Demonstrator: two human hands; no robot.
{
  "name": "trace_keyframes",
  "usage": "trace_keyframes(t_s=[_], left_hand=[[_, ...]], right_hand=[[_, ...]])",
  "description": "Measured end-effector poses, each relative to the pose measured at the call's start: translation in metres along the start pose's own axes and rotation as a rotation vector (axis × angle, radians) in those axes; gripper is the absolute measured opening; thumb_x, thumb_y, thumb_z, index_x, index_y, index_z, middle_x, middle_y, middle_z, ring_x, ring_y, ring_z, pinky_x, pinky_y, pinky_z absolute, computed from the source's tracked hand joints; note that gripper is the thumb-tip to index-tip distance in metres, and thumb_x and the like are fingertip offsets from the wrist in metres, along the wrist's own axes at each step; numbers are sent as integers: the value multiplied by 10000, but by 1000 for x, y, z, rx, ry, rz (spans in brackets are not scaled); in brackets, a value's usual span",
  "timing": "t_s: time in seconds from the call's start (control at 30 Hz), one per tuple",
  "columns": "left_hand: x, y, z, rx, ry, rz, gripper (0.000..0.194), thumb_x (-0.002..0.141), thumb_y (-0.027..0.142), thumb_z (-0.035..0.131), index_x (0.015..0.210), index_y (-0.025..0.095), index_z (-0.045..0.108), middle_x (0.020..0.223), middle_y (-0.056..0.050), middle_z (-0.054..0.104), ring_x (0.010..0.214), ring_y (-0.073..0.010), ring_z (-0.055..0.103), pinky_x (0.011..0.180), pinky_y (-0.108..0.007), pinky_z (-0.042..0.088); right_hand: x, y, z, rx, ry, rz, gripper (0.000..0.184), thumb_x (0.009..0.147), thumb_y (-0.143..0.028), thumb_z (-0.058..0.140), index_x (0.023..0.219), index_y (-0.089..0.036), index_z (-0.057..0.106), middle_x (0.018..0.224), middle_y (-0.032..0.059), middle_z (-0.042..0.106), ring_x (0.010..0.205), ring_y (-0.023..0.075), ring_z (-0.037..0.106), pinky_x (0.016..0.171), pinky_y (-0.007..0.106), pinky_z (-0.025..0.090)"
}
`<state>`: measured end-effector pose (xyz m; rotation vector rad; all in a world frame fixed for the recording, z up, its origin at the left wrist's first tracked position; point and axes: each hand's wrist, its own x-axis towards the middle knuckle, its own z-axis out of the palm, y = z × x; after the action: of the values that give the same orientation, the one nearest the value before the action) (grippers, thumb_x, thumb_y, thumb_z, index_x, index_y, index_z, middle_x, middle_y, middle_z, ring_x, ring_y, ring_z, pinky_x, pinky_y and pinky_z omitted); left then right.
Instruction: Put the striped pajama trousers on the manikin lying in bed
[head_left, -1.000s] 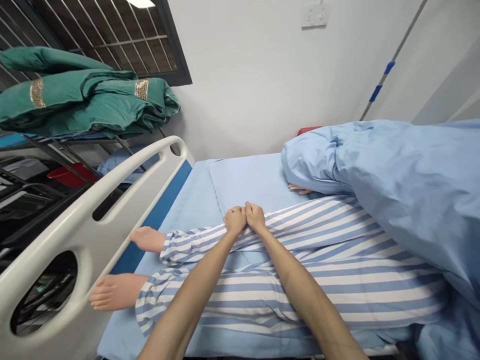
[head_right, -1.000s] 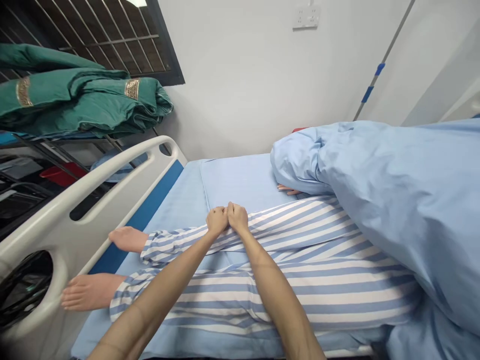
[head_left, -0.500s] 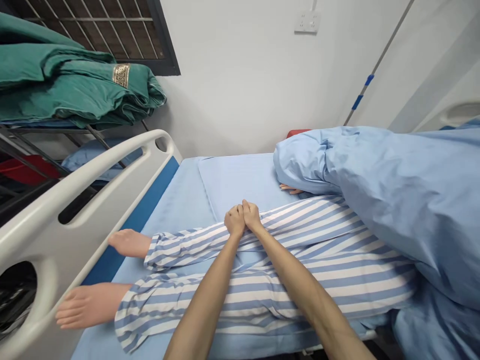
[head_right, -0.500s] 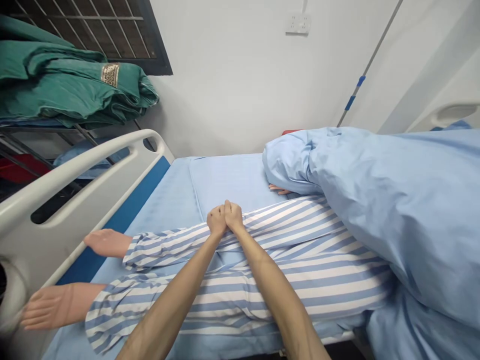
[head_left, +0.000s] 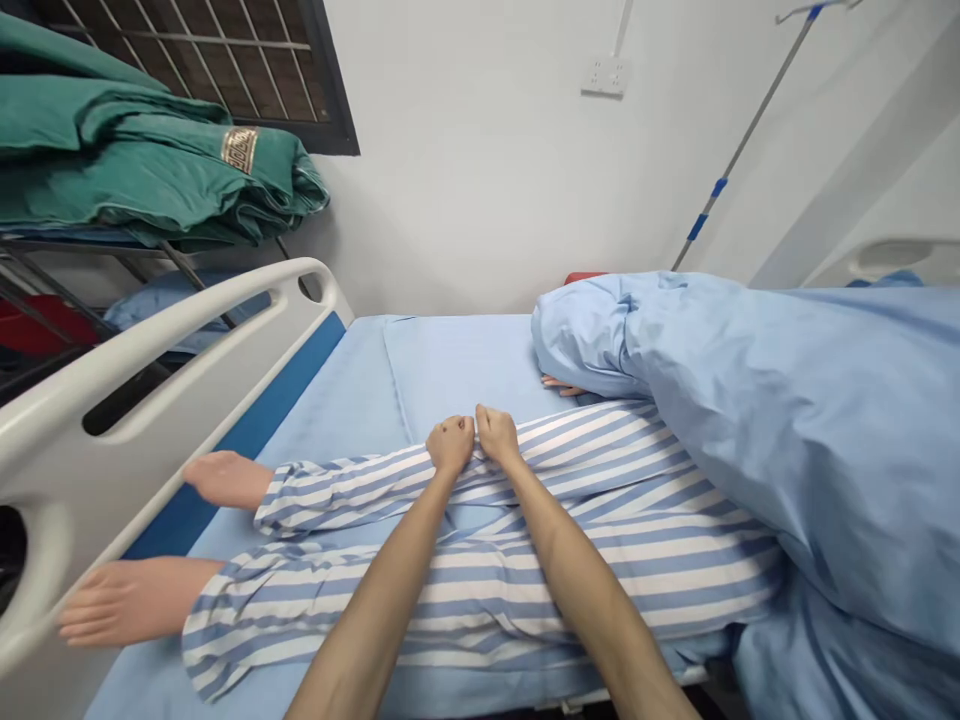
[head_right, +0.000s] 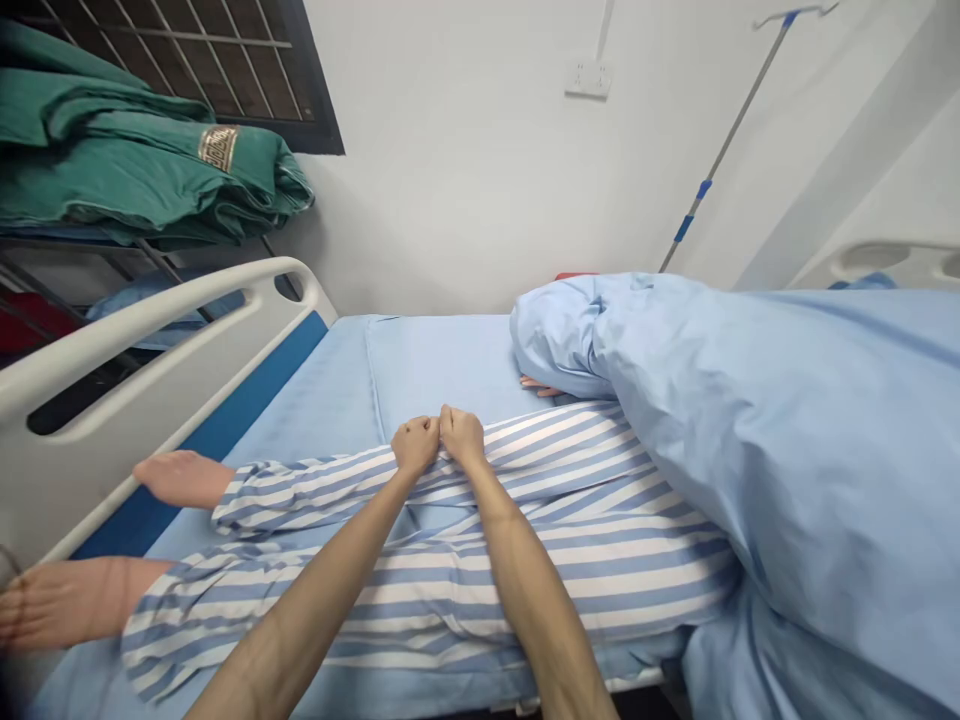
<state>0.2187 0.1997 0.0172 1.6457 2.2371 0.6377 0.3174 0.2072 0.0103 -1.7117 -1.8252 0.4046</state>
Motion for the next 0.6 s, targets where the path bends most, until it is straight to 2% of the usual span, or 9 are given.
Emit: trace_keyframes(t_s=[0.1, 0.2, 0.37, 0.43, 0.6], left_hand=[[1, 3, -3, 6, -8, 12, 345, 906, 331, 444, 771, 223, 743, 907, -107, 745, 900, -239, 652, 746, -306, 402], [2, 17, -8, -14, -24, 20, 366, 905, 338, 431, 731, 210, 726, 853, -99, 737, 837, -216, 641, 704, -294, 384], [-1, 47, -5, -69, 6, 67, 406, 960, 365, 400, 786, 196, 725, 860, -80, 734, 794, -182, 623, 660, -275, 368], [-5, 49, 3, -28, -2, 86, 396, 984, 341, 396, 840, 194, 735, 889, -80, 738, 817, -178, 630, 682, -265, 379], [-10, 38, 17, 64, -12, 39, 395, 1021, 298, 365, 969, 193, 742, 1019, -100, 742, 909, -186, 648, 748, -255, 409]], right_hand=[[4, 6, 2, 185, 73, -24, 532, 1036, -366, 306, 601, -202, 565, 632, 34, 633, 621, 153, 529, 621, 268, 303], [7, 8, 1, 351, 138, -15, 533, 1017, -412, 302, 549, -217, 465, 562, 13, 549, 581, 149, 470, 599, 269, 301], [10, 11, 1, 607, 206, 51, 551, 996, -516, 268, 586, -218, 485, 584, 23, 571, 597, 158, 492, 585, 262, 347], [9, 12, 1, 618, 202, 66, 556, 991, -527, 271, 576, -218, 476, 571, 18, 560, 582, 154, 484, 576, 261, 350], [4, 10, 2, 442, 186, 67, 557, 1007, -483, 305, 550, -213, 475, 559, 10, 550, 574, 145, 475, 588, 262, 337]])
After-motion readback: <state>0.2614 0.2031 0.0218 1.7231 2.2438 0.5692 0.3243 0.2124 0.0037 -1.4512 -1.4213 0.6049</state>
